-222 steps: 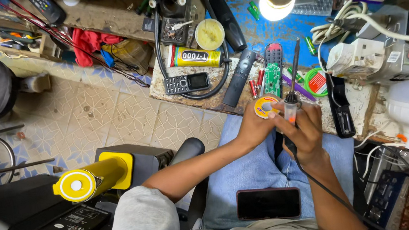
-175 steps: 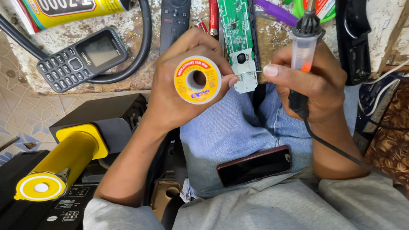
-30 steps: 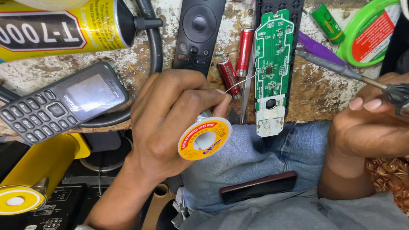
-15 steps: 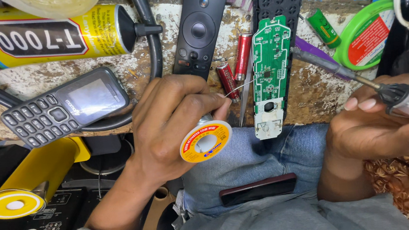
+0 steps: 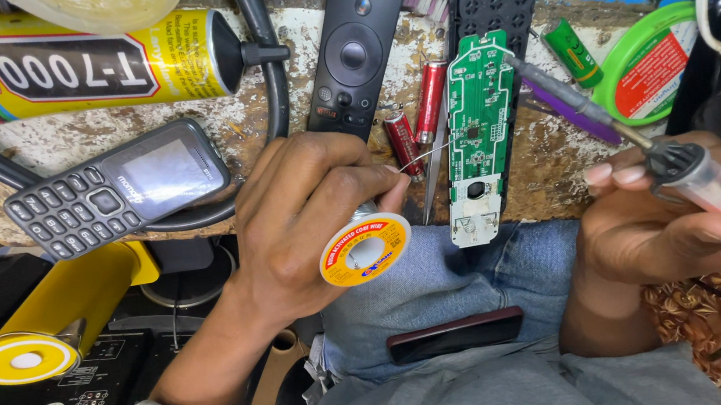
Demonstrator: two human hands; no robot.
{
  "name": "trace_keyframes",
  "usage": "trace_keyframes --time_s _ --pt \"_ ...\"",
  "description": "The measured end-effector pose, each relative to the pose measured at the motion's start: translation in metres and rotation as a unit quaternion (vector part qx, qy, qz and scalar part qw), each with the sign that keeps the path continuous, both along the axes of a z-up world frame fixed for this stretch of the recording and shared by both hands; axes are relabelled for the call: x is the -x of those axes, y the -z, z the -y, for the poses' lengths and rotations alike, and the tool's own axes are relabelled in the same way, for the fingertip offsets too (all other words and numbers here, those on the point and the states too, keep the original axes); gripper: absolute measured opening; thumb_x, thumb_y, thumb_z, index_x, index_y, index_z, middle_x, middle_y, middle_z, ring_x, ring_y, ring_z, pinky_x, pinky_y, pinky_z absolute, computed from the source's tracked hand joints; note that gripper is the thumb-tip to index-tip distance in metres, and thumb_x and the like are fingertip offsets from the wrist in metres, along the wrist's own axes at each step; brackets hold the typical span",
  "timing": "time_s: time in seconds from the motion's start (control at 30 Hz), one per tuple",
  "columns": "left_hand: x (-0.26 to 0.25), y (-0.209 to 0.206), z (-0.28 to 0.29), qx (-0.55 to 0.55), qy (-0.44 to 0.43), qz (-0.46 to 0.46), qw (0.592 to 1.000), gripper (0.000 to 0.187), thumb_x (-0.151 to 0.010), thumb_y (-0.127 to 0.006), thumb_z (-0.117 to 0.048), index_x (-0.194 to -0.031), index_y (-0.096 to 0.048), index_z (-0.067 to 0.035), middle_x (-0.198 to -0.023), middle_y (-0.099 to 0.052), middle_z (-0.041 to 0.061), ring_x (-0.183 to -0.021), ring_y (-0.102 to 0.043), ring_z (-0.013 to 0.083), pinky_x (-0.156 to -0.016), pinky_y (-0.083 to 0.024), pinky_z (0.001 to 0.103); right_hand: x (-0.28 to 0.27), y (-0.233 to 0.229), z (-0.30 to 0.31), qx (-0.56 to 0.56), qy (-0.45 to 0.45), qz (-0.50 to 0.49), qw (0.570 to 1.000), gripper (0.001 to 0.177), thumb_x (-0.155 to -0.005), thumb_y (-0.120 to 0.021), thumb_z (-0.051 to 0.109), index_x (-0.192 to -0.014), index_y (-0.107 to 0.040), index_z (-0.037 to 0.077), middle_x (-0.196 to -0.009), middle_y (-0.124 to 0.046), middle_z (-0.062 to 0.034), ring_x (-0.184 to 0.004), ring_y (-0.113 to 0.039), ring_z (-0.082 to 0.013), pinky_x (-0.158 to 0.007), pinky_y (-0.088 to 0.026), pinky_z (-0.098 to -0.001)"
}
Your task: The person holds a green circuit board on their lap and uses a soldering iron to apply solder to various points on the board. They feed solder wire from a spool with one hand while manipulating the iron with the other, occasionally adjusting the board's position.
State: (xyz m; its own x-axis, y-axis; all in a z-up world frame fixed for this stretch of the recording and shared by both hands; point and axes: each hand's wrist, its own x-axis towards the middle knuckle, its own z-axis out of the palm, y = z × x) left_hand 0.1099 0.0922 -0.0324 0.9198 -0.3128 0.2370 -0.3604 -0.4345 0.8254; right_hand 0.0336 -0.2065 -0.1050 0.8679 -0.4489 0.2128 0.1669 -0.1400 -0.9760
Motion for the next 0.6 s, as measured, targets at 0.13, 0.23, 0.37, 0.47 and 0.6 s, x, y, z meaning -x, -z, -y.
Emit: trace_keyframes --time_s 0.13,0.23,0.37,0.47,0.6 --pt "0.000 0.000 0.000 -0.001 -0.002 0.002 1.000 0.009 -0.101 -0.069 -0.004 -0.095 -0.066 0.002 -0.093 -0.062 0.016 -0.079 -0.062 0.0287 -0.070 -0.046 0.041 -0.019 -0.021 -0.026 0.045 0.013 0.006 0.999 0.051 -0.107 -0.054 0.059 -0.123 -0.038 0.013 -0.115 -0.046 -0.0132 -0.069 -0.044 -0.0271 -0.056 -0.052 -0.0457" --pt "0.000 0.000 0.000 -0.003 -0.001 -0.002 1.000 0.008 -0.100 -0.069 -0.004 -0.095 -0.066 0.001 -0.094 -0.062 0.016 -0.079 -0.062 0.0288 -0.071 -0.046 0.041 -0.026 -0.028 -0.033 0.121 -0.028 0.002 0.992 0.046 -0.111 -0.049 0.054 -0.121 -0.037 0.011 -0.099 -0.037 -0.0224 -0.060 -0.044 -0.0335 -0.053 -0.052 -0.0483" --pt "0.000 0.000 0.000 -0.002 -0.001 -0.001 1.000 0.008 -0.100 -0.069 -0.004 -0.095 -0.067 0.001 -0.093 -0.062 0.016 -0.079 -0.062 0.0289 -0.070 -0.046 0.041 -0.021 -0.021 -0.027 0.089 -0.006 -0.002 0.996 0.051 -0.109 -0.049 0.059 -0.123 -0.039 0.011 -0.084 -0.039 -0.0215 -0.059 -0.044 -0.0330 -0.054 -0.050 -0.0460" --pt "0.000 0.000 0.000 0.000 -0.002 0.000 1.000 0.008 -0.100 -0.069 -0.004 -0.095 -0.067 0.001 -0.093 -0.062 0.016 -0.079 -0.062 0.0289 -0.070 -0.046 0.041 -0.028 -0.022 -0.030 0.066 0.037 0.013 0.997 0.055 -0.105 -0.048 0.062 -0.108 -0.044 0.007 -0.067 -0.038 -0.0173 -0.053 -0.041 -0.0294 -0.050 -0.041 -0.0393" --pt "-0.001 0.000 0.000 -0.004 -0.001 -0.002 1.000 0.008 -0.100 -0.069 -0.003 -0.094 -0.067 0.001 -0.093 -0.063 0.016 -0.080 -0.062 0.0283 -0.070 -0.046 0.041 -0.028 -0.019 -0.021 0.049 0.062 0.018 0.997 0.063 -0.097 -0.048 0.070 -0.087 -0.039 0.009 -0.061 -0.032 -0.0057 -0.049 -0.033 -0.0198 -0.050 -0.029 -0.0316"
